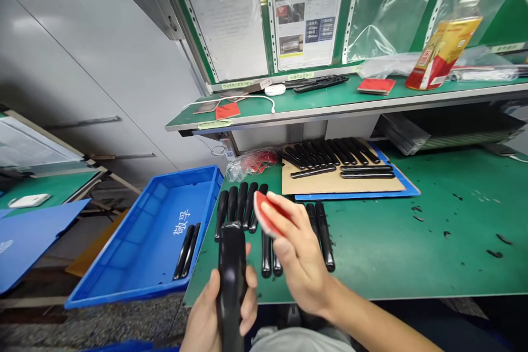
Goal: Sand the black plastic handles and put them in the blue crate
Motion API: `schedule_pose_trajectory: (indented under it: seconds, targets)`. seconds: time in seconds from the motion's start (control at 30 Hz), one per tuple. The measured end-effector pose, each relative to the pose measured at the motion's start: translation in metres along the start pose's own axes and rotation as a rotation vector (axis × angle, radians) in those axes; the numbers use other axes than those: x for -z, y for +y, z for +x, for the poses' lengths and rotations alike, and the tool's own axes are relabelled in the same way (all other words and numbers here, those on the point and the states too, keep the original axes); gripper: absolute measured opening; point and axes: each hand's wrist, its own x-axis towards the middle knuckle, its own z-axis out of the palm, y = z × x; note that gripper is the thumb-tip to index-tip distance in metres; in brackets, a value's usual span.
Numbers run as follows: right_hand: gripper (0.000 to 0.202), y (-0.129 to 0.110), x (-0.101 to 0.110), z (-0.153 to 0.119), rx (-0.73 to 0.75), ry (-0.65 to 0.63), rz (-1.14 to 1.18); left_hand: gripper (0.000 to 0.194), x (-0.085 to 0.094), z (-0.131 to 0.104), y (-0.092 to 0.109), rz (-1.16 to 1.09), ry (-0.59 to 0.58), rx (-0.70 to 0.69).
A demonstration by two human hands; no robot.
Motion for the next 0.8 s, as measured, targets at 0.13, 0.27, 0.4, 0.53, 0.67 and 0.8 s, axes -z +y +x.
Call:
schedule_pose_trajectory:
  seconds: [0.13,0.27,0.4,0.53,0.67,0.8]
  targets:
    - [0.048,0.017,0.006,0.022,0.439,-0.1,-0.377,0.037,0.004,-0.014,-0.001,0.101,0.155,0.063]
    - [0.042,0.025,0.012,0.03,0.156,0.16,-0.405,0.028,0.006,-0.014,0.019,-0.094,0.069,0.041]
    - [0.058,-0.005,-0.005,0.001,-0.102,0.084,0.191,0.034,-0.002,0.015,0.048,-0.542,0.118,-0.144]
    - [0.069,-0.019,-0.038,-0.023,-0.516,0.063,0.813,0.027,-0.009,0.039,0.056,-0.699,0.221,-0.211]
    - [0.056,-0.008,-0.054,-0.036,-0.62,0.204,0.888,0.013,-0.021,0.043,0.052,-0.544,0.376,-0.261]
    - [0.054,0.003,-0.056,-0.051,-0.578,0.315,0.639,0.014,-0.032,0.043,0.048,-0.385,0.538,-0.534]
